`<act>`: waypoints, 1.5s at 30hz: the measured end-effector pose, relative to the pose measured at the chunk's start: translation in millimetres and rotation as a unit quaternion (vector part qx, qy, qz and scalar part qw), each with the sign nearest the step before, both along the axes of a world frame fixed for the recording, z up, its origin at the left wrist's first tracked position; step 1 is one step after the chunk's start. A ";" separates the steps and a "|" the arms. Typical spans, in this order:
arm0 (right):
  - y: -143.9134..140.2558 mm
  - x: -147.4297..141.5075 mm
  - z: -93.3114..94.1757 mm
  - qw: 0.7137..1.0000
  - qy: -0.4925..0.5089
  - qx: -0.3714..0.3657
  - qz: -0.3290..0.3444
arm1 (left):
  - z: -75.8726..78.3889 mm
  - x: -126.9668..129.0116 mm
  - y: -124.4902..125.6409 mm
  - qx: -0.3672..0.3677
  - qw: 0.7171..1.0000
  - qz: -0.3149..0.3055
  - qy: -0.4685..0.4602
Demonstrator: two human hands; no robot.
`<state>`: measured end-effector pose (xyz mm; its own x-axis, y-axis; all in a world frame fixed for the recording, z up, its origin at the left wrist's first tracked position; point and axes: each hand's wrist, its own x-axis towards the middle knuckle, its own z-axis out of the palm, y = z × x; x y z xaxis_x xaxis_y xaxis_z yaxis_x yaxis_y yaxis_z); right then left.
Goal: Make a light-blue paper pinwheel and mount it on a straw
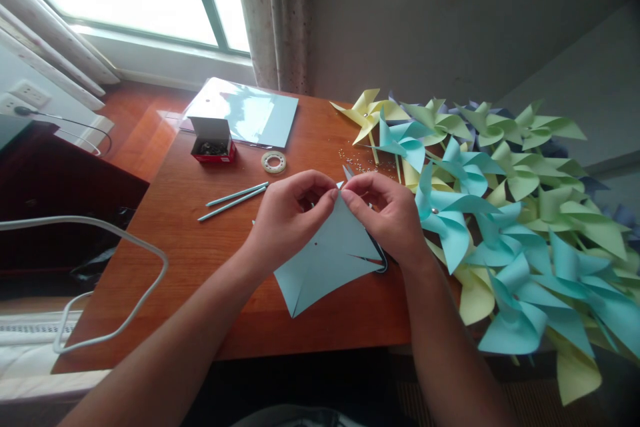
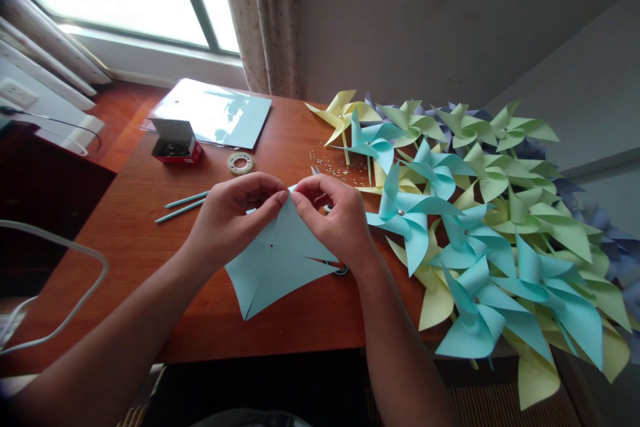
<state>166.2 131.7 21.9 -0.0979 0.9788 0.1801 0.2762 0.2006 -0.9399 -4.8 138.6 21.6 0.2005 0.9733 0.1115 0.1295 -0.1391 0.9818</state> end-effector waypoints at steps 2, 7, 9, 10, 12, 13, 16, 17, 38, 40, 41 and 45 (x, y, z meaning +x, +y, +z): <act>0.2 -0.5 -1.3 1.000 -0.005 0.009 -0.001 | -0.2 0.2 -0.4 0.004 1.000 0.002 0.007; 0.0 0.5 -3.9 1.000 -0.010 0.011 -0.008 | -2.8 -1.1 -0.7 0.010 1.000 -0.007 0.009; -0.1 0.8 -4.0 1.000 -0.014 0.009 -0.009 | -3.5 -1.8 -0.6 0.009 1.000 -0.016 0.008; -0.1 0.8 -3.8 1.000 -0.016 0.010 -0.009 | -3.6 -2.0 -0.6 0.010 1.000 -0.018 0.009; -0.1 0.7 -3.3 1.000 -0.017 0.016 -0.008 | -3.5 -2.1 -0.6 0.014 1.000 -0.019 0.012; -0.1 0.6 -2.9 1.000 -0.018 0.019 -0.006 | -3.3 -2.1 -0.6 0.016 1.000 -0.018 0.014; -0.1 0.4 -1.9 0.999 -0.023 0.024 -0.003 | -2.8 -1.9 -0.8 0.019 1.000 -0.016 0.013; -0.1 0.3 -1.7 0.999 -0.025 0.025 -0.002 | -2.5 -1.9 -0.9 0.020 1.000 -0.015 0.015; -2.2 -3.8 0.1 0.990 -0.088 0.110 -0.011 | -5.9 -2.3 -1.5 0.065 0.996 0.041 0.054; -1.5 -3.6 -2.3 0.995 -0.059 0.078 -0.019 | -6.5 -2.6 -1.5 0.062 0.996 0.044 0.049; -1.0 -3.4 -3.5 0.997 -0.045 0.065 -0.023 | -6.9 -2.7 -1.4 0.060 0.996 0.043 0.046; 0.0 -2.8 -5.5 0.998 -0.016 0.052 -0.028 | -8.5 -3.1 -0.9 0.046 0.998 0.024 0.043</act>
<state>163.4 131.7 16.4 -0.0518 0.9591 0.2783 0.3190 0.2799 -0.9055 -7.9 137.8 13.1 0.1671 0.9683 0.1855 0.2208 -0.2202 0.9501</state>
